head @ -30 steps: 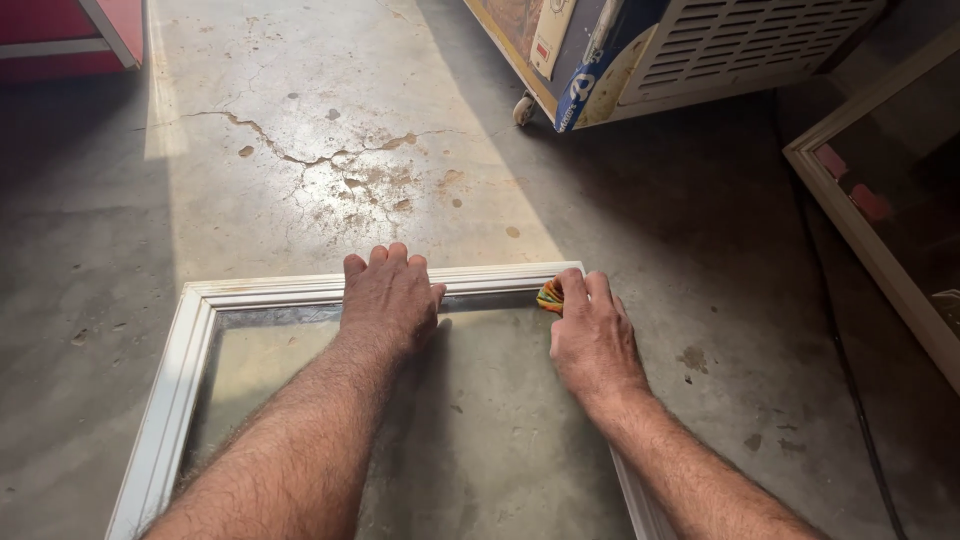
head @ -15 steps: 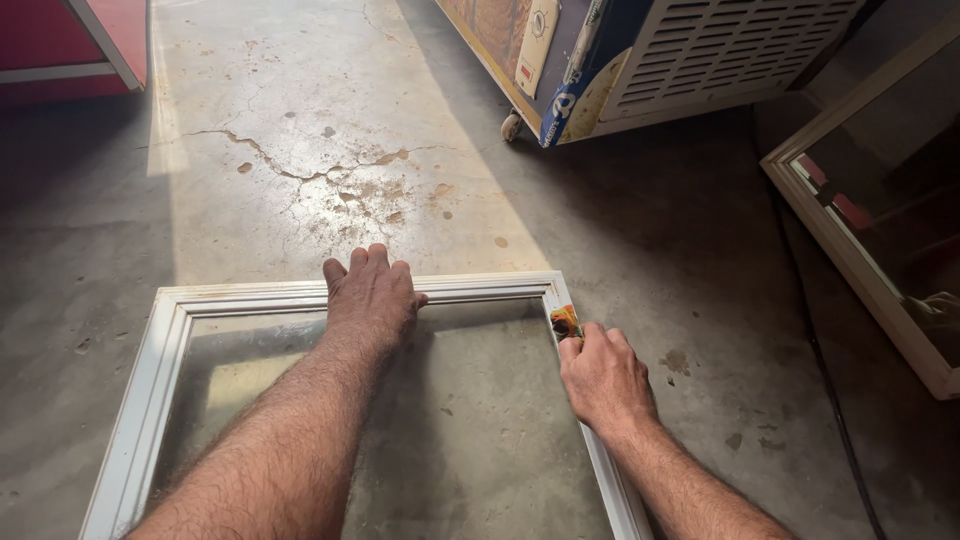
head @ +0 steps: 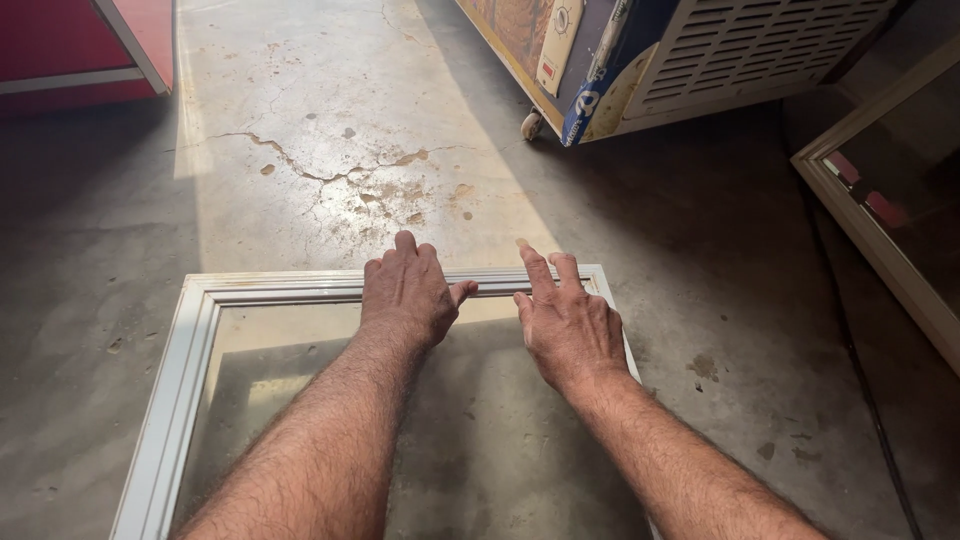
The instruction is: Cleaning the glass panels of a chest freezer unit.
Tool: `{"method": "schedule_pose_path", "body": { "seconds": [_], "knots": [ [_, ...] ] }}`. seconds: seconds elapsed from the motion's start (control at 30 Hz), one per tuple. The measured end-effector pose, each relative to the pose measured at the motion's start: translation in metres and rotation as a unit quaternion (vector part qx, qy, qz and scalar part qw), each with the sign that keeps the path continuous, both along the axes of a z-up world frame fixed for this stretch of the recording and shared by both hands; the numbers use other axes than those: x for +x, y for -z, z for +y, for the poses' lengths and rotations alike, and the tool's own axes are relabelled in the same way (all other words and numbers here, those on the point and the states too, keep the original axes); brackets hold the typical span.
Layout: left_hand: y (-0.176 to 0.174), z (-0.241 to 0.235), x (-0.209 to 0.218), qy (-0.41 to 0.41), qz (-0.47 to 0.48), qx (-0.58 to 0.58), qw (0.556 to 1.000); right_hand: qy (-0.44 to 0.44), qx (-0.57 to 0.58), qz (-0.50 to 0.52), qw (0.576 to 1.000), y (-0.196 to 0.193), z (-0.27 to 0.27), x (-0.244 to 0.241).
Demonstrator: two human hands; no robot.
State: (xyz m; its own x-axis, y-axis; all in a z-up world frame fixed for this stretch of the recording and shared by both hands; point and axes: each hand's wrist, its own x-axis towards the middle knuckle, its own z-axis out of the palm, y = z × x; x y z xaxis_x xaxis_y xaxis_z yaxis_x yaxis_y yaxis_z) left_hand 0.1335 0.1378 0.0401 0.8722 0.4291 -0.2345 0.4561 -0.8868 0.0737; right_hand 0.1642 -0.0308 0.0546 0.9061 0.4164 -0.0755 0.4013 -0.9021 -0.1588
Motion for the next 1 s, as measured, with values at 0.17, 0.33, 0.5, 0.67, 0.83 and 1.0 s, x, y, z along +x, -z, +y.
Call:
{"method": "schedule_pose_path", "body": {
  "seconds": [0.17,0.33,0.5,0.67,0.83,1.0],
  "knots": [
    [-0.018,-0.010,0.002,0.017,-0.045,0.014,0.999,-0.108,0.044,-0.052,0.992,0.001,0.024,0.021],
    [-0.026,-0.013,-0.002,0.041,-0.063,0.025,0.997,-0.120,-0.002,-0.023,0.992,-0.018,0.035,0.013],
    [-0.037,-0.011,-0.001,0.082,-0.076,0.079,0.991,-0.102,-0.019,-0.006,0.995,-0.039,0.034,0.014],
    [-0.066,-0.022,-0.004,0.092,-0.053,0.088,0.990,-0.084,-0.047,0.012,0.995,-0.069,0.029,0.012],
    [-0.088,-0.030,-0.006,0.047,-0.166,0.061,0.983,-0.044,-0.013,0.048,0.998,-0.097,0.020,0.015],
    [-0.133,-0.037,-0.016,0.064,-0.168,0.074,0.981,-0.012,-0.001,0.094,0.995,-0.153,0.010,0.007]
  ]
}}
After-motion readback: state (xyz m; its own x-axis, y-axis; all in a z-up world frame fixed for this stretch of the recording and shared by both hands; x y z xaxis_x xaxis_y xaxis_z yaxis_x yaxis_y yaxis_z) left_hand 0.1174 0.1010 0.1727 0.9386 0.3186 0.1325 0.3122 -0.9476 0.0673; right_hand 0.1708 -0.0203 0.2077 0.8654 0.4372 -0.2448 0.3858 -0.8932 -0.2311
